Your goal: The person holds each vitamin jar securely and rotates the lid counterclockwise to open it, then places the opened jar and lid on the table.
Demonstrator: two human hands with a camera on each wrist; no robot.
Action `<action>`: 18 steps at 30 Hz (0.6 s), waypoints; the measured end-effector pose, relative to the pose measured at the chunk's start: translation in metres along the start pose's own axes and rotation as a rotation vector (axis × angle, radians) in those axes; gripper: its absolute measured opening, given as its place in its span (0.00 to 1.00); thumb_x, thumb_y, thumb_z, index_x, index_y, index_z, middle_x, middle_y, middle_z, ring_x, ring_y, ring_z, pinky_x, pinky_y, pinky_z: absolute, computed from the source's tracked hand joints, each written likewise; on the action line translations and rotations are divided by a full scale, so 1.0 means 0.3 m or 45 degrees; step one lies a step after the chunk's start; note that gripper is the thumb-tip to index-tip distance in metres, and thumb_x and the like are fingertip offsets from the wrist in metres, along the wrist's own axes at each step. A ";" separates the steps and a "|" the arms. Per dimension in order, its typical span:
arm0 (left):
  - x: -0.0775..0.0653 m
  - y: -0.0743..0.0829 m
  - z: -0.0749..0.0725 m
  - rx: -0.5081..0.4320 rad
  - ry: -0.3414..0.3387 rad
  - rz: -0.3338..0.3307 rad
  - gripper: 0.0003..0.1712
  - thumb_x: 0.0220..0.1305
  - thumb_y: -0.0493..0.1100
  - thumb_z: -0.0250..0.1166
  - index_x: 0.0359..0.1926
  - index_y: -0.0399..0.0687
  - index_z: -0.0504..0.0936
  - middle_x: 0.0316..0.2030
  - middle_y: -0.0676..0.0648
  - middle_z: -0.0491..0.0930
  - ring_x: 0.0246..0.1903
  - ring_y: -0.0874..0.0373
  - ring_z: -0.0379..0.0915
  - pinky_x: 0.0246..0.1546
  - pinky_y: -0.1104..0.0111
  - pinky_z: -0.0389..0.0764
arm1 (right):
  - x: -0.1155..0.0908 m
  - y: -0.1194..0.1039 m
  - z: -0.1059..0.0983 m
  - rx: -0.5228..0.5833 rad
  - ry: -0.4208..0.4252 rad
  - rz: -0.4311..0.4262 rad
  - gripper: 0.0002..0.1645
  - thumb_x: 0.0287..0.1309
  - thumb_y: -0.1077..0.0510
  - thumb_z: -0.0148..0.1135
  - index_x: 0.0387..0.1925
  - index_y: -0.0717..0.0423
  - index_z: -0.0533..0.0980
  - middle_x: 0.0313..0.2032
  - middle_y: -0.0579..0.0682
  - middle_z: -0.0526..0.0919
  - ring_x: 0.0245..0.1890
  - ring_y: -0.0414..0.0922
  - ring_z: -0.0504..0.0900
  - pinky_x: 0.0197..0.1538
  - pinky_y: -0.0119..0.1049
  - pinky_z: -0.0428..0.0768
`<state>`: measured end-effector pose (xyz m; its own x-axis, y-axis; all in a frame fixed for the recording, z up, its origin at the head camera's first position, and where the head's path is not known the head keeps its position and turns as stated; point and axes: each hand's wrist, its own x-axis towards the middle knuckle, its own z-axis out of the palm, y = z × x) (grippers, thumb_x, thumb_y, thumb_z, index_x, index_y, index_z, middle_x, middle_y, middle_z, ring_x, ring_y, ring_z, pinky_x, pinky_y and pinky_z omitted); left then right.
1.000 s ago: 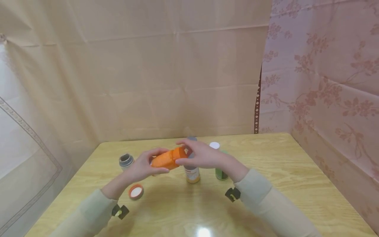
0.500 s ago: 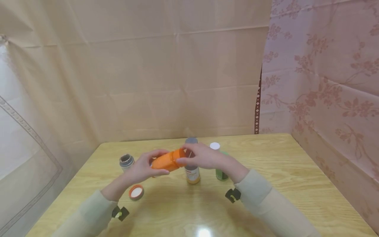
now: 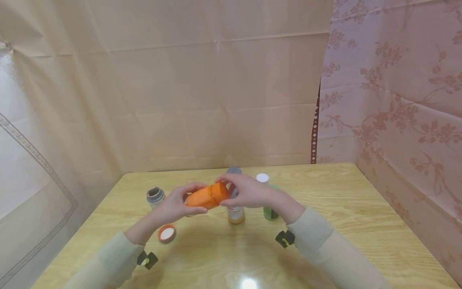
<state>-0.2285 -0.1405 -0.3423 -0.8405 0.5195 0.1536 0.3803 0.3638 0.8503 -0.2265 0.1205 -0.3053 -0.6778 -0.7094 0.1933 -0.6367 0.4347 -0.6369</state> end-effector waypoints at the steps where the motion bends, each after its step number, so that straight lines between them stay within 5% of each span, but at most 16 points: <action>1: 0.000 0.000 0.000 0.000 0.004 0.001 0.33 0.52 0.47 0.77 0.59 0.51 0.77 0.46 0.46 0.78 0.36 0.49 0.75 0.31 0.61 0.81 | 0.000 0.000 0.001 -0.012 0.012 -0.015 0.32 0.57 0.56 0.69 0.61 0.55 0.69 0.47 0.47 0.79 0.43 0.42 0.79 0.44 0.36 0.80; 8: -0.004 0.001 -0.009 -0.019 0.032 -0.012 0.33 0.51 0.46 0.77 0.59 0.50 0.76 0.46 0.45 0.78 0.36 0.49 0.76 0.30 0.60 0.81 | -0.006 -0.001 -0.001 -0.035 0.113 -0.099 0.33 0.53 0.62 0.71 0.59 0.54 0.69 0.48 0.46 0.77 0.44 0.43 0.78 0.44 0.38 0.80; 18: -0.014 -0.012 -0.029 -0.020 0.031 -0.040 0.33 0.52 0.47 0.76 0.59 0.54 0.76 0.46 0.44 0.77 0.36 0.48 0.76 0.29 0.59 0.81 | -0.009 0.013 -0.008 -0.039 0.123 -0.011 0.33 0.55 0.56 0.71 0.60 0.55 0.68 0.43 0.43 0.80 0.45 0.46 0.79 0.47 0.48 0.77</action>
<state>-0.2298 -0.1508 -0.3417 -0.8612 0.4891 0.1385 0.3475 0.3677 0.8626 -0.2280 0.1254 -0.3066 -0.7038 -0.6570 0.2703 -0.6522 0.4467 -0.6124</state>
